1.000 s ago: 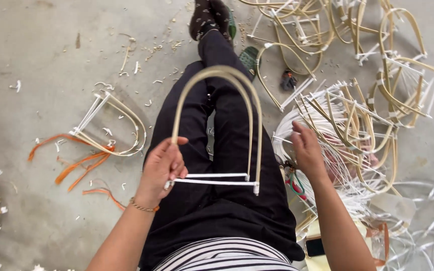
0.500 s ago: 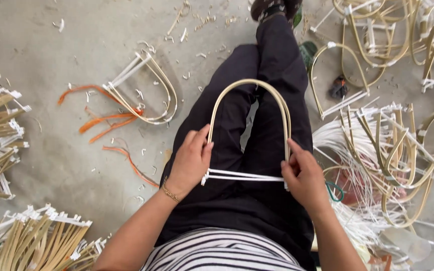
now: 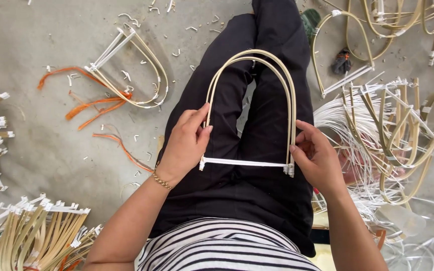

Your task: The recorder is assembling or binding curved bamboo/wood structural pieces using white plastic strips and cutting tools.

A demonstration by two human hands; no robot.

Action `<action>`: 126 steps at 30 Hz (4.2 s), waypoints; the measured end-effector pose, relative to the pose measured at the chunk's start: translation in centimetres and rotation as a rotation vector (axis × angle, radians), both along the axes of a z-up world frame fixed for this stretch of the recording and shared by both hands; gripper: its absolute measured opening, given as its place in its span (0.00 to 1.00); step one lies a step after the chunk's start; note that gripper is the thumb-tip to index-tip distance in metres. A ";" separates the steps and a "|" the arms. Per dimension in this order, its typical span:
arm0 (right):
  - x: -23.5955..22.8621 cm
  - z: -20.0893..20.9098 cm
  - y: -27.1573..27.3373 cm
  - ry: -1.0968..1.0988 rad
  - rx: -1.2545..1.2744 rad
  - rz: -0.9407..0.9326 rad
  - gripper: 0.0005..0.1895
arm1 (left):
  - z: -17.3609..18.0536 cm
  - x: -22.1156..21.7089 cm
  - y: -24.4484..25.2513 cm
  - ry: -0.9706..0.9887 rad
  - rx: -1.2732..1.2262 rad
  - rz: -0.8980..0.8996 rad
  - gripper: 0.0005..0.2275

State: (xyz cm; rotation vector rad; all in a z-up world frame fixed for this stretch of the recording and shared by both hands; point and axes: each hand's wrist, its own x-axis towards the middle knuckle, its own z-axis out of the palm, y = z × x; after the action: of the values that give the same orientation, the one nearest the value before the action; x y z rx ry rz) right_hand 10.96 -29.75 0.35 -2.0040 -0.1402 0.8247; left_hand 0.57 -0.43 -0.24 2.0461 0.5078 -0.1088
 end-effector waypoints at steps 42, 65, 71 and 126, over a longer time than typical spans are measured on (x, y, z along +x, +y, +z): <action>-0.2 -0.5 0.7 -0.018 -0.101 -0.015 0.30 | -2.9 -1.1 -0.2 0.016 0.026 0.017 0.22; -2.8 5.6 -0.3 -0.691 0.043 0.066 0.25 | 6.0 -1.4 -2.5 -0.120 -0.587 -0.001 0.22; -1.5 1.1 0.9 -0.288 -0.173 -0.087 0.30 | 1.0 -1.8 -1.2 -0.047 -0.374 0.021 0.22; 1.8 -2.6 2.6 -0.332 -0.294 0.165 0.28 | -3.1 -2.6 -1.9 0.098 0.472 -0.226 0.24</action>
State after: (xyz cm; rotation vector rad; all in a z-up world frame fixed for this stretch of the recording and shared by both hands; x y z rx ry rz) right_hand 12.78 -27.17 -2.22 -2.4246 -0.3989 0.6343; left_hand -2.02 -2.28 -3.38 2.5679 0.3841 -0.2436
